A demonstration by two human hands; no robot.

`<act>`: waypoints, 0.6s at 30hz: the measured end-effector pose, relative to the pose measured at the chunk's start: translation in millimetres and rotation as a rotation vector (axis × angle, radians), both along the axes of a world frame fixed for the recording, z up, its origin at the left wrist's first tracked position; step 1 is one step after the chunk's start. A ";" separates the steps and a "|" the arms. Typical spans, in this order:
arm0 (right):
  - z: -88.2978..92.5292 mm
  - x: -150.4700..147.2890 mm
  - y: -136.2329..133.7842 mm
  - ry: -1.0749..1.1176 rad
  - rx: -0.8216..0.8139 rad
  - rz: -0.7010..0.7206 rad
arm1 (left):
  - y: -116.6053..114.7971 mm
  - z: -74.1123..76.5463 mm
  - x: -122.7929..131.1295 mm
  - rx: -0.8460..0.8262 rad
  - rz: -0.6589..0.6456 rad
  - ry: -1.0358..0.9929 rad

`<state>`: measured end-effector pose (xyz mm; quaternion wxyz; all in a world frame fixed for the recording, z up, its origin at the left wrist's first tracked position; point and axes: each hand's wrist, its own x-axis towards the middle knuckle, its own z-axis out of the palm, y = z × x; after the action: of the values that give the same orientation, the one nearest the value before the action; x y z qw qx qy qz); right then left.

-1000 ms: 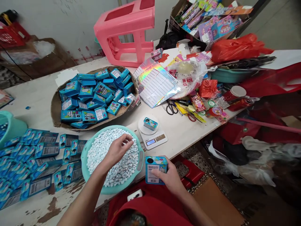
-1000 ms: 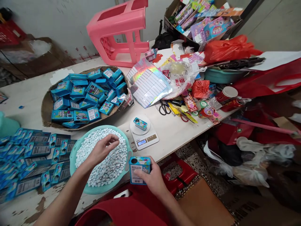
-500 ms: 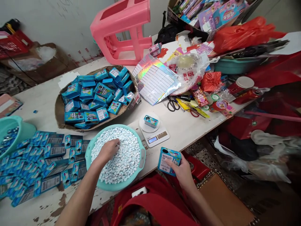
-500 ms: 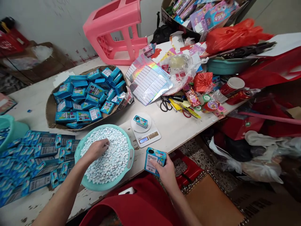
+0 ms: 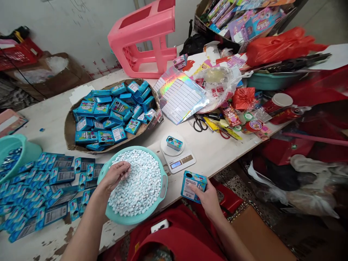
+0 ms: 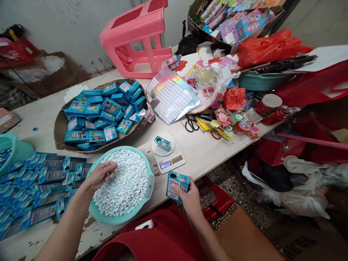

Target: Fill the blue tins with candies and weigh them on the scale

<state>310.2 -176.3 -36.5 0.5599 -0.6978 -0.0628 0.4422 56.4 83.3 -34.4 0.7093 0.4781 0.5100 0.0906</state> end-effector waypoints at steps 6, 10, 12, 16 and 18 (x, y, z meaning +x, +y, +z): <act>1.7 1.2 1.1 0.003 0.026 -0.024 | 11.5 27.6 86.9 0.436 -0.496 0.206; 3.1 2.1 -2.5 0.037 0.052 -0.071 | 21.3 30.3 163.2 0.816 -0.681 0.223; 2.4 3.0 -6.9 0.057 0.061 -0.093 | 24.0 25.1 192.2 0.974 -0.742 0.234; -1.8 6.2 -17.9 0.061 0.059 -0.141 | 23.8 13.8 219.5 1.168 -0.826 0.277; -4.0 8.0 -22.4 0.060 0.056 -0.165 | 22.3 11.6 221.7 1.206 -0.830 0.280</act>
<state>318.2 -198.7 -40.5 0.6152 -0.6713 -0.0008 0.4134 278.0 105.6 -22.7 0.2283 0.9447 0.2349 0.0180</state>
